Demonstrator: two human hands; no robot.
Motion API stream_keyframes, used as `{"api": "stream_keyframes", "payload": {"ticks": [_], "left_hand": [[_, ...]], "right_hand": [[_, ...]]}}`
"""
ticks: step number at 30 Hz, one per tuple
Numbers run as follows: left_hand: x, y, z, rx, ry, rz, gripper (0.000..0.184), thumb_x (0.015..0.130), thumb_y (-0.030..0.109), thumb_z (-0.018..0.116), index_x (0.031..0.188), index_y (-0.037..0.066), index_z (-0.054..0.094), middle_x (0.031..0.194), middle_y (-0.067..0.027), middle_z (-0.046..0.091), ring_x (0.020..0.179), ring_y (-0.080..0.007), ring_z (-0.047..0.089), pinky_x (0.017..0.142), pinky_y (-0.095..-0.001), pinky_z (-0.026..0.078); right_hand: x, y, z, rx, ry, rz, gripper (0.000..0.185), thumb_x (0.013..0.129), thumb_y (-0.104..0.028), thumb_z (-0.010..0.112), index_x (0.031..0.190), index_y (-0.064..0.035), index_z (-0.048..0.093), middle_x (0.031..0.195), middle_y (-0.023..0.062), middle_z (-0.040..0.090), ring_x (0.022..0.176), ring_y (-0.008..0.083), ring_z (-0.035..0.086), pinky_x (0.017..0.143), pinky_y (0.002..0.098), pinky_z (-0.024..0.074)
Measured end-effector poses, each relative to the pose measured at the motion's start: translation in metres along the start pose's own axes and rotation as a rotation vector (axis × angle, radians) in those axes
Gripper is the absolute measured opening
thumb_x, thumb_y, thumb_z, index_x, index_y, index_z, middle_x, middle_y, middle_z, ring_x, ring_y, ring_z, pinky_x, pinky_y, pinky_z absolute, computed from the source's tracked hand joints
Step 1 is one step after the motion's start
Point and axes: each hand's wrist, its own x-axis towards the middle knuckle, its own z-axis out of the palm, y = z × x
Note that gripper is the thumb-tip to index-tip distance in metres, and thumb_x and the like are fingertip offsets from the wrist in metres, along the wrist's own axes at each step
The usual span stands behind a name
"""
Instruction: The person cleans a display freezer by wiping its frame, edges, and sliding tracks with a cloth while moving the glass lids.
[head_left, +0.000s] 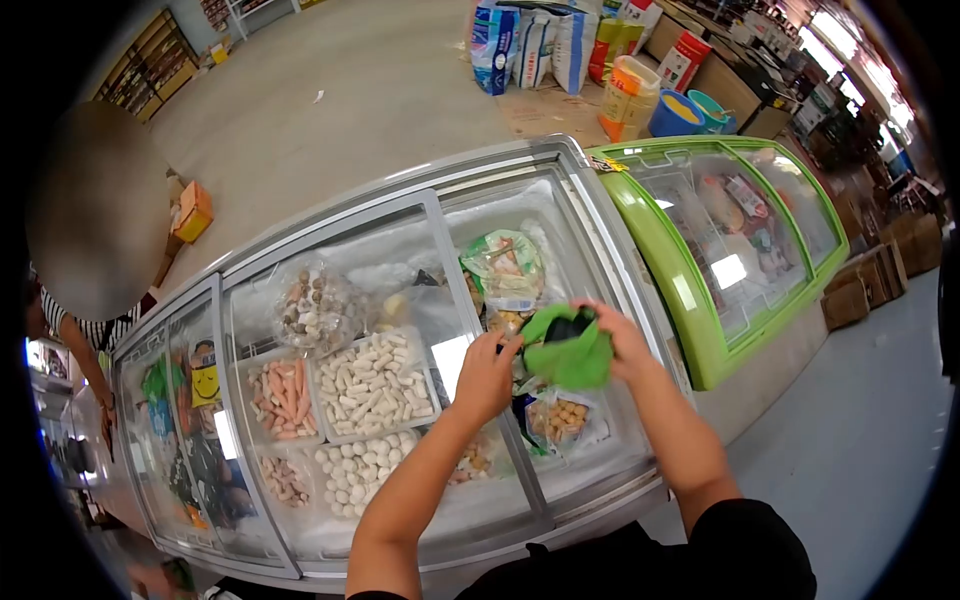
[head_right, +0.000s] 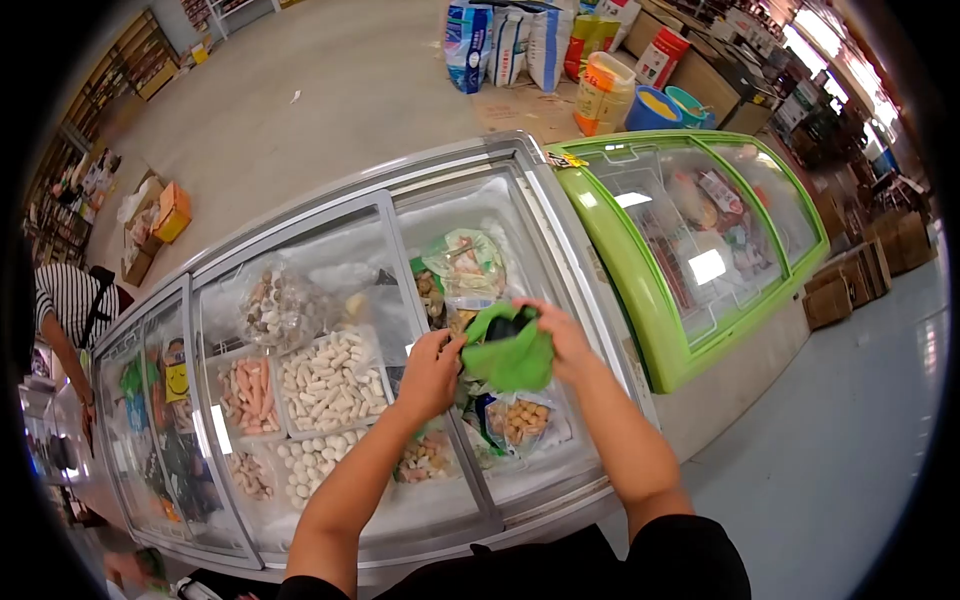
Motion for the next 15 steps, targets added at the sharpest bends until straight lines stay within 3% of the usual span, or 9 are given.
{"api": "stream_keyframes", "payload": {"ticks": [5,8,10,12,14,15], "left_hand": [[-0.002,0.004,0.014,0.169,0.048,-0.03,0.048,0.063,-0.004,0.062,0.11,0.006,0.059,0.127,-0.0202,0.046,0.117,-0.039,0.045,0.1,-0.0446,0.038],[0.0,0.008,0.012,0.232,-0.035,-0.104,0.045,0.065,-0.003,0.06,0.109,0.008,0.06,0.128,-0.02,0.046,0.118,-0.0387,0.044,0.102,-0.0436,0.036],[-0.002,0.007,0.011,0.277,-0.056,-0.127,0.038,0.067,-0.001,0.059,0.105,0.007,0.06,0.128,-0.0195,0.045,0.119,-0.0378,0.044,0.102,-0.0433,0.036],[-0.004,0.006,0.004,0.321,-0.034,-0.103,0.024,0.071,0.006,0.058,0.094,0.002,0.061,0.122,-0.0197,0.051,0.112,-0.0355,0.048,0.098,-0.0434,0.039],[-0.012,-0.001,-0.006,0.312,-0.018,-0.083,0.021,0.07,0.006,0.058,0.09,0.001,0.06,0.122,-0.0199,0.051,0.111,-0.0354,0.049,0.097,-0.043,0.039],[-0.019,-0.006,-0.011,0.285,-0.04,-0.117,0.023,0.068,0.004,0.059,0.092,0.004,0.06,0.122,-0.0196,0.051,0.11,-0.0367,0.049,0.096,-0.0438,0.039]], "right_hand": [[0.11,-0.039,-0.003,0.052,-0.024,-0.079,0.039,0.082,0.0,0.042,0.118,0.0003,0.057,0.108,0.0133,0.061,0.096,0.0228,0.062,0.086,0.0348,0.052],[0.175,-0.056,0.028,-0.133,0.003,-0.143,0.037,0.082,0.0,0.046,0.116,-0.0016,0.058,0.104,0.0125,0.062,0.09,0.0203,0.062,0.079,0.0339,0.0526],[0.213,-0.059,0.058,-0.391,0.019,-0.351,0.039,0.079,0.001,0.05,0.116,-0.0028,0.059,0.099,0.0127,0.063,0.087,0.0204,0.062,0.075,0.0345,0.0524],[0.242,-0.056,0.091,-0.957,0.037,-0.763,0.042,0.074,0.003,0.051,0.115,-0.0031,0.059,0.1,0.0137,0.064,0.086,0.0267,0.063,0.075,0.0372,0.0517],[0.283,-0.028,0.118,-1.272,-0.019,-1.234,0.038,0.071,0.003,0.053,0.108,-0.0032,0.06,0.097,0.0127,0.063,0.09,0.0329,0.06,0.078,0.0413,0.0502],[0.295,-0.013,0.13,-1.42,-0.107,-1.216,0.032,0.072,0.0,0.055,0.104,-0.004,0.06,0.098,0.011,0.061,0.092,0.0334,0.057,0.077,0.0427,0.0495]]}}
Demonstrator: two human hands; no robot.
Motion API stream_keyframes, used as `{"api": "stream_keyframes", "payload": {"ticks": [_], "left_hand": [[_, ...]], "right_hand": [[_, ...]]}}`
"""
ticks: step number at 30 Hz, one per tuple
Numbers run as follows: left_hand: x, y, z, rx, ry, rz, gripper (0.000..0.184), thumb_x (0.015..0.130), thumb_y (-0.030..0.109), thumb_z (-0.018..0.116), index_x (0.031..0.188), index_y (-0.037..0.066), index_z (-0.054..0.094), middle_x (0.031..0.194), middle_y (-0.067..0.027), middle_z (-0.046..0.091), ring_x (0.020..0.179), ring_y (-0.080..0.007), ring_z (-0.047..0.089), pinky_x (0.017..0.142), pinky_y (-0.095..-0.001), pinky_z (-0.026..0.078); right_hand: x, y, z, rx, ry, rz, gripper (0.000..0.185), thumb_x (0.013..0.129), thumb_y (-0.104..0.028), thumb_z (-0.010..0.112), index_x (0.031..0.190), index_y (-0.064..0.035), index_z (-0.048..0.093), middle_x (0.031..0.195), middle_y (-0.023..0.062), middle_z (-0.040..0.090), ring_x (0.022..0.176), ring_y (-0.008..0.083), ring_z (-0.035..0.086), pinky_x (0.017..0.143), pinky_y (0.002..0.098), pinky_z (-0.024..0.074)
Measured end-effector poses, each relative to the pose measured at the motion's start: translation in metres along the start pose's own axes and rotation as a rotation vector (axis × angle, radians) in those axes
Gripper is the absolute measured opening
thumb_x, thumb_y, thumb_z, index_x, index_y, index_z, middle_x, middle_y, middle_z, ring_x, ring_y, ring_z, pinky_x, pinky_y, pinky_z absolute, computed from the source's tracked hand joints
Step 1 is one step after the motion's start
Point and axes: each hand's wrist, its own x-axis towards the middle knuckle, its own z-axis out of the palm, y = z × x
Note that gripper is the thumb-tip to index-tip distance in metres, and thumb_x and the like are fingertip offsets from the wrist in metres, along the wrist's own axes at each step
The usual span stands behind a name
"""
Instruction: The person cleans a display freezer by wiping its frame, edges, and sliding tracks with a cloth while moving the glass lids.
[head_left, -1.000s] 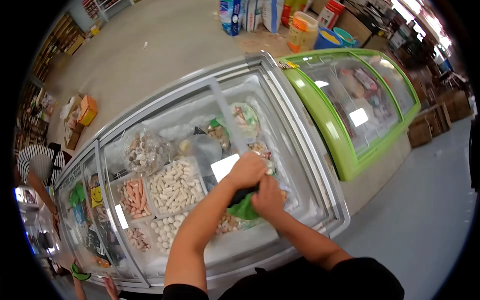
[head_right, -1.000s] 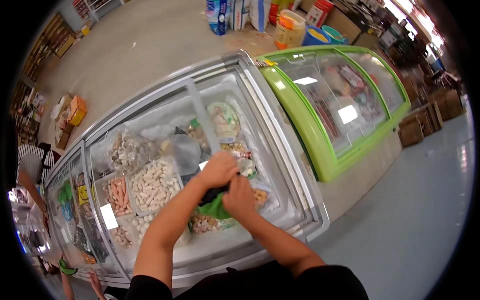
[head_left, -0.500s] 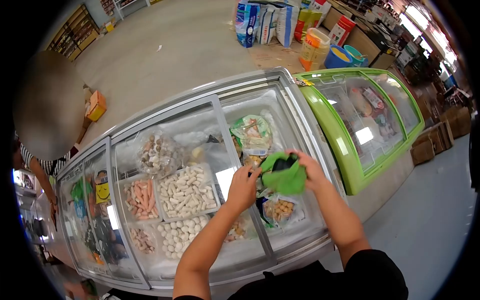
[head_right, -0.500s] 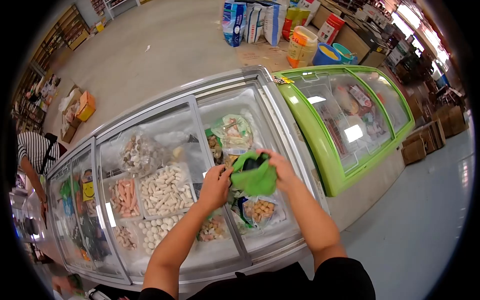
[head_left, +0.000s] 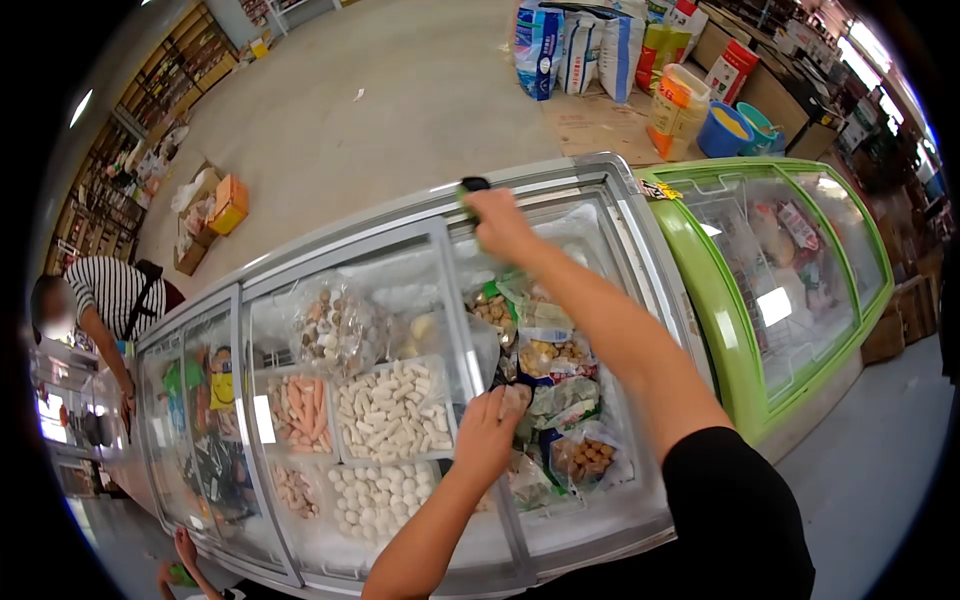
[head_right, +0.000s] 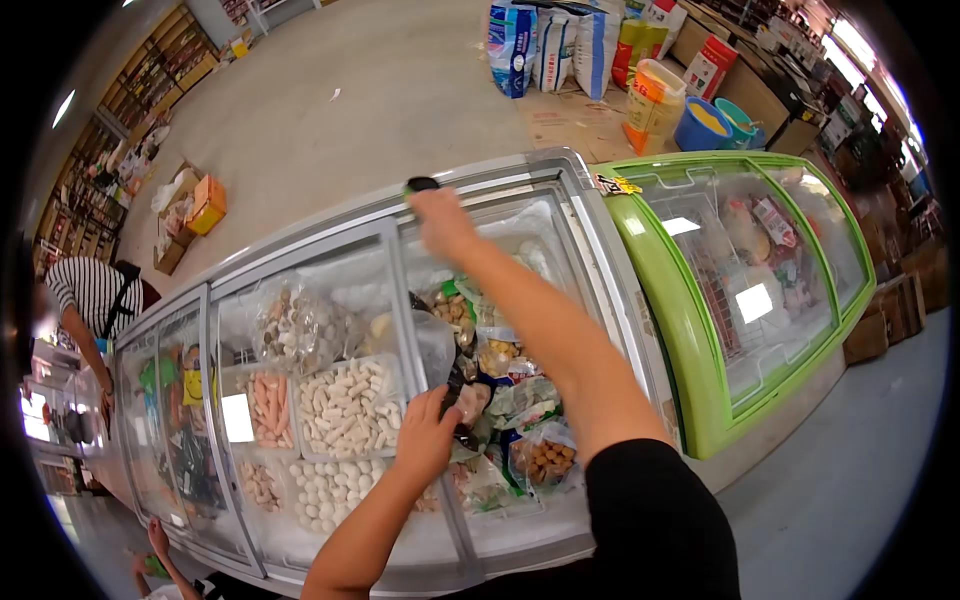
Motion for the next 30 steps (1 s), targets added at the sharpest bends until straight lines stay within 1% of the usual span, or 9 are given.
{"api": "stream_keyframes", "payload": {"ticks": [3,4,8,10,14,15,18,23,30], "left_hand": [[-0.016,-0.016,-0.014,0.01,-0.042,-0.045,0.026,0.066,0.001,0.059,0.091,0.006,0.06,0.121,-0.0191,0.05,0.109,-0.038,0.049,0.095,-0.0448,0.04],[-0.02,-0.022,-0.021,0.039,-0.053,-0.073,0.026,0.065,0.001,0.059,0.09,0.006,0.06,0.121,-0.019,0.051,0.109,-0.0381,0.05,0.095,-0.0449,0.04],[-0.04,-0.042,-0.035,0.088,-0.11,-0.134,0.03,0.062,-0.004,0.057,0.09,0.006,0.061,0.124,-0.0176,0.049,0.112,-0.0378,0.048,0.097,-0.0455,0.039],[-0.043,-0.046,-0.045,0.077,-0.125,-0.141,0.03,0.063,-0.003,0.058,0.092,0.006,0.062,0.125,-0.0174,0.049,0.114,-0.0377,0.047,0.098,-0.0454,0.039],[-0.048,-0.052,-0.043,0.05,-0.087,-0.134,0.038,0.058,-0.006,0.059,0.094,0.007,0.063,0.127,-0.0165,0.047,0.114,-0.0383,0.045,0.098,-0.0463,0.038],[-0.049,-0.054,-0.042,0.034,-0.057,-0.124,0.04,0.057,-0.008,0.058,0.093,0.008,0.062,0.126,-0.0166,0.047,0.114,-0.0386,0.045,0.097,-0.0463,0.038],[-0.049,-0.055,-0.041,-0.002,-0.035,-0.13,0.042,0.056,-0.008,0.057,0.093,0.009,0.063,0.126,-0.0167,0.047,0.113,-0.0393,0.045,0.096,-0.0475,0.037],[-0.049,-0.056,-0.04,-0.062,-0.014,-0.144,0.043,0.054,-0.009,0.057,0.093,0.01,0.063,0.126,-0.0164,0.047,0.111,-0.0391,0.045,0.095,-0.0464,0.036],[-0.049,-0.056,-0.041,-0.033,-0.015,-0.156,0.043,0.054,-0.009,0.057,0.092,0.009,0.062,0.125,-0.0163,0.047,0.112,-0.0389,0.045,0.096,-0.0461,0.036]], "right_hand": [[-0.011,-0.006,0.054,-0.43,-0.191,-0.173,0.019,0.078,-0.011,0.057,0.097,-0.0067,0.06,0.098,0.0063,0.055,0.096,0.0301,0.053,0.072,0.0429,0.0483],[-0.013,-0.007,0.058,-0.517,-0.188,-0.18,0.023,0.081,-0.017,0.055,0.102,-0.0077,0.059,0.105,0.0045,0.054,0.096,0.0281,0.053,0.069,0.0404,0.0483],[-0.022,0.026,0.025,-0.589,-0.271,-0.082,0.033,0.08,-0.016,0.055,0.112,-0.0093,0.055,0.106,0.0034,0.052,0.095,0.0278,0.054,0.064,0.039,0.0508],[-0.033,0.054,-0.001,-0.693,-0.276,-0.008,0.031,0.081,-0.017,0.055,0.111,-0.0097,0.055,0.108,0.0032,0.053,0.095,0.0273,0.054,0.065,0.0374,0.0522],[-0.047,0.11,-0.054,-0.961,-0.309,0.472,0.025,0.084,-0.019,0.055,0.104,-0.0044,0.06,0.103,0.0081,0.056,0.099,0.0293,0.053,0.07,0.0398,0.0526],[-0.047,0.109,-0.072,-0.901,-0.279,0.506,0.024,0.084,-0.018,0.055,0.101,-0.0019,0.061,0.101,0.0112,0.056,0.1,0.0312,0.053,0.071,0.0398,0.0534],[-0.042,0.116,-0.065,-0.833,-0.259,0.566,0.02,0.083,-0.014,0.056,0.098,-0.0024,0.059,0.103,0.0103,0.056,0.098,0.032,0.054,0.069,0.0396,0.0553],[-0.04,0.112,-0.089,-0.811,-0.403,0.489,0.03,0.079,-0.018,0.06,0.102,0.0014,0.061,0.108,0.0149,0.057,0.101,0.0313,0.054,0.076,0.0417,0.0536],[-0.027,0.109,-0.08,-0.832,-0.419,0.571,0.037,0.077,-0.017,0.061,0.108,0.0028,0.052,0.112,0.0204,0.054,0.097,0.0358,0.058,0.08,0.0415,0.0513]]}}
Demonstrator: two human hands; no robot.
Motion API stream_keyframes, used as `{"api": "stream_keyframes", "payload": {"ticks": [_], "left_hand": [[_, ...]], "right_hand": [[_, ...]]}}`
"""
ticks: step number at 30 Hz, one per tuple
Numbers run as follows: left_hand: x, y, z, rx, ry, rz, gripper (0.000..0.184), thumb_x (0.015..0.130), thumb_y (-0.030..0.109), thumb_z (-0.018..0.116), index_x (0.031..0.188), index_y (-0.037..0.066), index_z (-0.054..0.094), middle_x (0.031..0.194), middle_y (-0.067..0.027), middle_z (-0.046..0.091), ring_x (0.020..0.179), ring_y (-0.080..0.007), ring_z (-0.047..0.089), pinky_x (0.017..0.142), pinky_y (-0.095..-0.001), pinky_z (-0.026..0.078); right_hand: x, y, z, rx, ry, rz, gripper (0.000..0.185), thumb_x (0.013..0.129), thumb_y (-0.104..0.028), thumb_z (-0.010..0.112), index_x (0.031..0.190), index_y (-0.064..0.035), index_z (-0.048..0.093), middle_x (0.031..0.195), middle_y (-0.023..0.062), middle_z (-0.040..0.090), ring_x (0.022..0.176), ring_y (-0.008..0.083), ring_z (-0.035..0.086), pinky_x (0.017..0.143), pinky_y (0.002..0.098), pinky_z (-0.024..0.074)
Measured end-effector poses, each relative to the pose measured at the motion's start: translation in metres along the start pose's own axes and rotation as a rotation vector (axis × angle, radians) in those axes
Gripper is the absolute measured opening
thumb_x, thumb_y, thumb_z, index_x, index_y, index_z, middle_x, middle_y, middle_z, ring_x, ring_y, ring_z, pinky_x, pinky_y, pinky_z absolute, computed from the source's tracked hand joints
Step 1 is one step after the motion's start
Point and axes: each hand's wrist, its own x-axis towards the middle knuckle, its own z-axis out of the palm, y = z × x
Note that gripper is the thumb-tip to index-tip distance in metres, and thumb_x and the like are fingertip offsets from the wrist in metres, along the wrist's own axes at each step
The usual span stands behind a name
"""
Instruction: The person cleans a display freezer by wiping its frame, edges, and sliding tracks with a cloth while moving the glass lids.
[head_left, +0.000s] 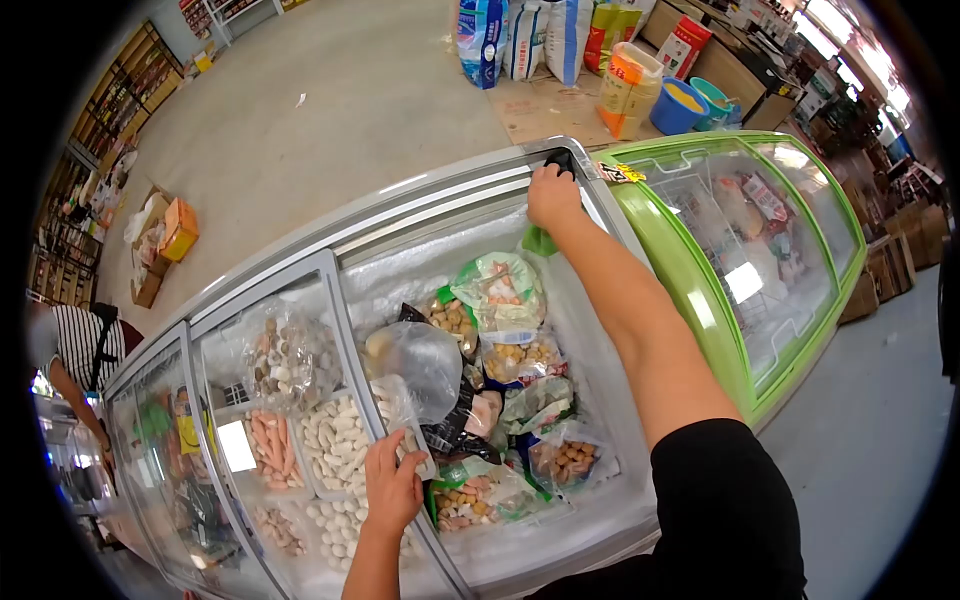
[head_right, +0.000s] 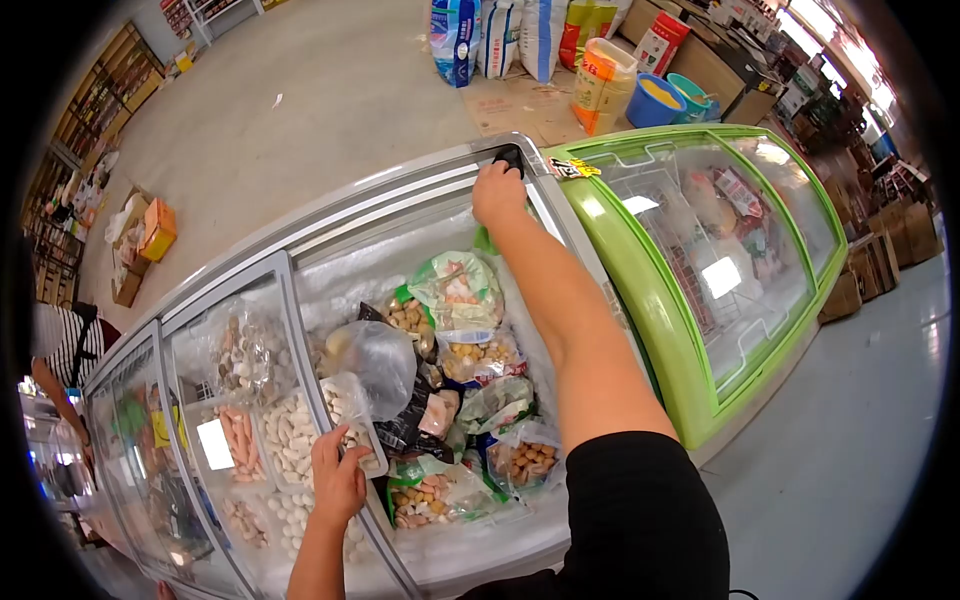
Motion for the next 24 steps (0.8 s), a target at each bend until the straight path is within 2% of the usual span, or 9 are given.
{"api": "stream_keyframes", "payload": {"ticks": [1,2,6,10,11,14,19,20,24], "left_hand": [[-0.001,-0.001,0.001,0.006,-0.005,-0.004,0.042,0.055,-0.009,0.057,0.092,0.009,0.062,0.125,-0.0165,0.047,0.112,-0.039,0.045,0.096,-0.0462,0.036],[-0.002,-0.001,0.001,0.009,-0.01,-0.008,0.042,0.055,-0.009,0.057,0.092,0.009,0.062,0.125,-0.0166,0.047,0.112,-0.0391,0.044,0.096,-0.0463,0.036],[-0.002,-0.001,0.0,-0.02,-0.006,-0.016,0.04,0.057,-0.009,0.056,0.092,0.008,0.062,0.127,-0.0166,0.046,0.115,-0.0394,0.043,0.098,-0.0471,0.035],[-0.003,-0.001,-0.002,-0.001,-0.006,-0.015,0.04,0.057,-0.007,0.059,0.094,0.009,0.062,0.126,-0.0147,0.047,0.115,-0.0375,0.043,0.097,-0.0465,0.036],[-0.003,-0.002,-0.001,-0.004,-0.008,-0.023,0.04,0.057,-0.007,0.059,0.094,0.009,0.062,0.126,-0.0147,0.047,0.115,-0.0375,0.043,0.097,-0.0465,0.036],[-0.001,-0.004,0.002,0.003,0.001,-0.011,0.04,0.057,-0.007,0.059,0.094,0.009,0.062,0.128,-0.0143,0.046,0.116,-0.0374,0.043,0.097,-0.0465,0.036],[-0.001,-0.002,0.0,0.017,-0.025,-0.019,0.041,0.057,-0.008,0.058,0.094,0.009,0.063,0.129,-0.0136,0.046,0.118,-0.0364,0.043,0.099,-0.0462,0.035],[0.0,-0.002,0.0,0.006,-0.019,-0.021,0.041,0.057,-0.008,0.058,0.094,0.009,0.063,0.129,-0.0131,0.046,0.118,-0.0361,0.043,0.099,-0.0461,0.035],[0.0,-0.002,0.0,0.008,-0.039,-0.041,0.04,0.058,-0.008,0.059,0.093,0.009,0.062,0.129,-0.0124,0.046,0.118,-0.0365,0.043,0.099,-0.046,0.035]], "right_hand": [[-0.001,0.004,0.0,-0.008,-0.034,-0.025,0.039,0.077,-0.017,0.06,0.11,0.0027,0.051,0.113,0.0205,0.054,0.098,0.0363,0.058,0.081,0.0421,0.0511],[-0.001,0.01,0.001,0.02,-0.072,-0.039,0.046,0.077,-0.022,0.064,0.114,0.0026,0.052,0.116,0.0209,0.053,0.096,0.0351,0.06,0.079,0.0373,0.052],[-0.042,0.021,-0.008,0.038,-0.149,-0.017,0.049,0.075,-0.022,0.066,0.113,0.0033,0.05,0.114,0.0217,0.052,0.096,0.036,0.061,0.08,0.0402,0.0525],[-0.095,0.023,-0.025,0.019,-0.229,-0.015,0.057,0.071,-0.018,0.069,0.116,0.0075,0.044,0.115,0.0238,0.049,0.096,0.0359,0.06,0.079,0.038,0.0534],[-0.095,0.022,-0.023,0.016,-0.235,-0.021,0.057,0.071,-0.018,0.069,0.116,0.0075,0.044,0.115,0.0238,0.049,0.096,0.0359,0.06,0.079,0.038,0.0534],[-0.068,0.025,0.013,0.07,0.029,-0.002,0.058,0.07,-0.016,0.067,0.117,0.0089,0.042,0.11,0.0255,0.048,0.096,0.0394,0.058,0.079,0.043,0.053],[-0.022,0.01,0.011,-0.021,-0.027,-0.082,0.04,0.075,-0.014,0.062,0.108,0.0078,0.054,0.118,0.0213,0.049,0.104,0.0373,0.054,0.083,0.0426,0.0522],[-0.016,0.008,0.004,-0.034,-0.132,-0.074,0.044,0.075,-0.017,0.061,0.113,0.0052,0.053,0.119,0.0212,0.05,0.106,0.0384,0.054,0.086,0.0437,0.0512],[-0.015,0.015,-0.012,0.007,-0.186,-0.054,0.047,0.076,-0.02,0.06,0.116,0.0032,0.052,0.122,0.0211,0.049,0.108,0.0391,0.055,0.088,0.0444,0.05]]}}
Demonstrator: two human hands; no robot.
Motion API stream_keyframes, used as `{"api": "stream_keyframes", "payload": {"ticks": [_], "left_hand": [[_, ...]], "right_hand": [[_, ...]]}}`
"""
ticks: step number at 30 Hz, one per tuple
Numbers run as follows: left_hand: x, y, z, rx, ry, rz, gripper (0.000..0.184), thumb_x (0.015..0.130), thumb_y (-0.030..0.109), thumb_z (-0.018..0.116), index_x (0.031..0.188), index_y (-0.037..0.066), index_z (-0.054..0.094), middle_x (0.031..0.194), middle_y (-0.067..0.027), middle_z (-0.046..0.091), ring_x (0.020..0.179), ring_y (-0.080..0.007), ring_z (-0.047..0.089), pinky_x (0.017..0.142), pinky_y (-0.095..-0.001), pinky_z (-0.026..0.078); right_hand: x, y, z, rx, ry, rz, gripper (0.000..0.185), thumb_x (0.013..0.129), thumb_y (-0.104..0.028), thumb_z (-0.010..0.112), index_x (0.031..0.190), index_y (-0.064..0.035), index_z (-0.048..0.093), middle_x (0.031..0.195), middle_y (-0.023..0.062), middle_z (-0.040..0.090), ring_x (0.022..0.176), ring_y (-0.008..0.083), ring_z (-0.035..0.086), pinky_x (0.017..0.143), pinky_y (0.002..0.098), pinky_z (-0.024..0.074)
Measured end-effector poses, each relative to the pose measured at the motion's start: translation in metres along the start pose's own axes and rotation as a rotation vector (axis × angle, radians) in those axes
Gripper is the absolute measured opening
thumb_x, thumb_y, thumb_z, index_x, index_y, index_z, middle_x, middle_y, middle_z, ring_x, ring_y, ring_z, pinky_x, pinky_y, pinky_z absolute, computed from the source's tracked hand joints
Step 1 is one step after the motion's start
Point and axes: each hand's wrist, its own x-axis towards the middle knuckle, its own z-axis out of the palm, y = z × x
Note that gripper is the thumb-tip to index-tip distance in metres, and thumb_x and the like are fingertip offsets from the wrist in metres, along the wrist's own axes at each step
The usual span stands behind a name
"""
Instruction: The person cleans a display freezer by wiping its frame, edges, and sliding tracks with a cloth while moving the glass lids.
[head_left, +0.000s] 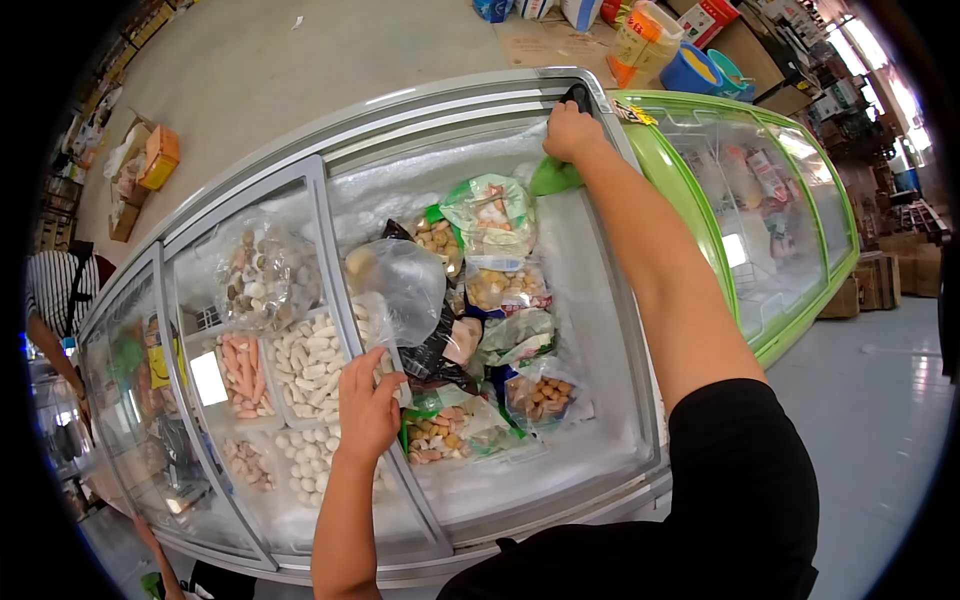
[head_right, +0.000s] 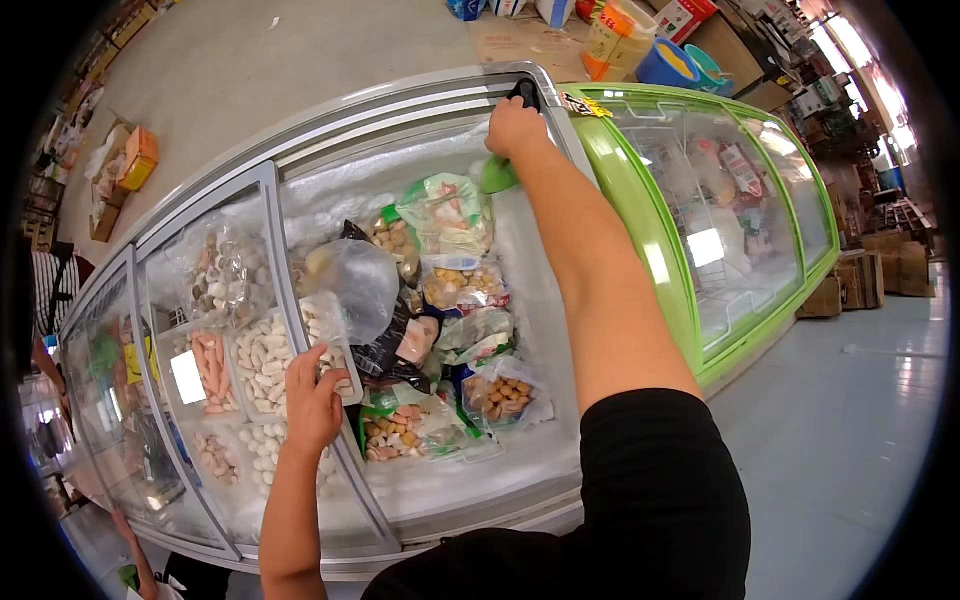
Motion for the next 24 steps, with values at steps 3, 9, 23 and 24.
{"api": "stream_keyframes", "payload": {"ticks": [3,9,23,24], "left_hand": [[0.0,0.0,0.001,0.014,0.015,0.001,0.039,0.058,-0.008,0.059,0.093,0.009,0.062,0.129,-0.0127,0.046,0.118,-0.0368,0.043,0.1,-0.0463,0.035],[-0.002,0.0,0.002,0.005,0.055,0.038,0.036,0.06,-0.008,0.057,0.092,0.008,0.062,0.128,-0.0134,0.047,0.118,-0.0373,0.042,0.1,-0.046,0.035],[-0.007,-0.004,0.008,0.102,0.099,0.13,0.033,0.063,-0.009,0.057,0.092,0.006,0.061,0.127,-0.0151,0.047,0.12,-0.037,0.042,0.101,-0.0458,0.034],[-0.007,-0.004,0.007,0.104,0.097,0.142,0.033,0.063,-0.009,0.057,0.092,0.006,0.061,0.127,-0.0151,0.047,0.12,-0.037,0.042,0.101,-0.0458,0.034]], "right_hand": [[-0.022,0.009,0.001,0.15,-0.044,0.042,0.045,0.08,-0.02,0.056,0.118,0.004,0.049,0.125,0.0211,0.049,0.108,0.0397,0.057,0.091,0.0454,0.0484],[-0.175,0.028,0.04,0.261,0.117,0.086,0.054,0.078,-0.016,0.057,0.126,0.0036,0.042,0.135,0.0213,0.042,0.1,0.0435,0.058,0.086,0.0481,0.0497],[-0.493,0.045,0.054,0.349,-0.041,0.352,0.059,0.071,-0.013,0.06,0.126,0.0029,0.043,0.138,0.0201,0.041,0.08,0.0425,0.063,0.074,0.0496,0.0523],[-0.502,0.044,0.049,0.335,-0.081,0.379,0.056,0.072,-0.015,0.06,0.122,0.0049,0.045,0.137,0.0223,0.042,0.081,0.0426,0.064,0.074,0.0492,0.0526]]}}
